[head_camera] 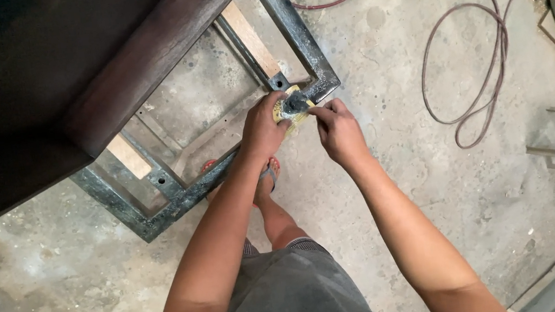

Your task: The person applies a dark filler substance to the edges and surface of a wavy wooden board using a small scraper. They spread the filler along the board's contours and then flip the board to work on the other side.

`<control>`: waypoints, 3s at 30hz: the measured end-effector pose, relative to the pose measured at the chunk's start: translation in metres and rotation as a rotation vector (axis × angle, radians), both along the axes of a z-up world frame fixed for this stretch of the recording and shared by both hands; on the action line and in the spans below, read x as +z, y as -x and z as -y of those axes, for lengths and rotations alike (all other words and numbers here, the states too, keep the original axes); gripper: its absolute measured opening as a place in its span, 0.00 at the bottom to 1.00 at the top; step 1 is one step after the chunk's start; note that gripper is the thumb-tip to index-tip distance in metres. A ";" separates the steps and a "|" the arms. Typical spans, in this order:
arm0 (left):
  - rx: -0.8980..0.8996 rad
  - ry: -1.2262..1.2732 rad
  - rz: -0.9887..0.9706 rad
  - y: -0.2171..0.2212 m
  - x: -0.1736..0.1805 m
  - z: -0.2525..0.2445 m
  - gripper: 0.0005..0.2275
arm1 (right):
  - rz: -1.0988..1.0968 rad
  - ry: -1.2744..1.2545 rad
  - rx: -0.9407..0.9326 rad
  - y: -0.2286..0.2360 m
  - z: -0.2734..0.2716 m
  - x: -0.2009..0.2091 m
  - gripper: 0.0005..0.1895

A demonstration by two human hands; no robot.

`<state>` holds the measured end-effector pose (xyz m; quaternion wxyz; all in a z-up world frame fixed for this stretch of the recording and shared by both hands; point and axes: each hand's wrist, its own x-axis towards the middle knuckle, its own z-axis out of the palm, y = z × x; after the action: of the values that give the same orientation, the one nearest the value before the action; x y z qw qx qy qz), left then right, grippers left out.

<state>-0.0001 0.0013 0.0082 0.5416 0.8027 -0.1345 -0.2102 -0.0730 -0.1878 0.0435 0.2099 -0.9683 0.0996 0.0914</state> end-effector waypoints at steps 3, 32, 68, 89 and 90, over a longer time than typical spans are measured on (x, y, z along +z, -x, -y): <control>0.004 -0.004 0.017 -0.001 -0.002 0.001 0.26 | 0.027 -0.012 0.030 -0.003 -0.003 -0.004 0.13; 0.060 0.381 -0.124 0.053 0.138 -0.134 0.21 | -0.057 -1.172 -0.210 0.031 -0.054 0.208 0.08; -0.503 0.300 0.446 -0.175 0.282 -0.467 0.11 | 0.485 -0.160 -0.389 0.003 -0.449 0.416 0.13; -0.815 0.341 0.504 -0.216 0.266 -0.436 0.15 | 0.480 0.252 -0.452 -0.002 -0.497 0.380 0.12; -0.834 0.348 0.510 -0.216 0.266 -0.435 0.14 | 0.483 0.273 -0.457 -0.002 -0.498 0.378 0.12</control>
<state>0.2162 0.4360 0.2746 0.4872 0.6048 -0.6036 -0.1804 -0.0714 0.3101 0.4214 0.1114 -0.9338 0.2723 -0.2036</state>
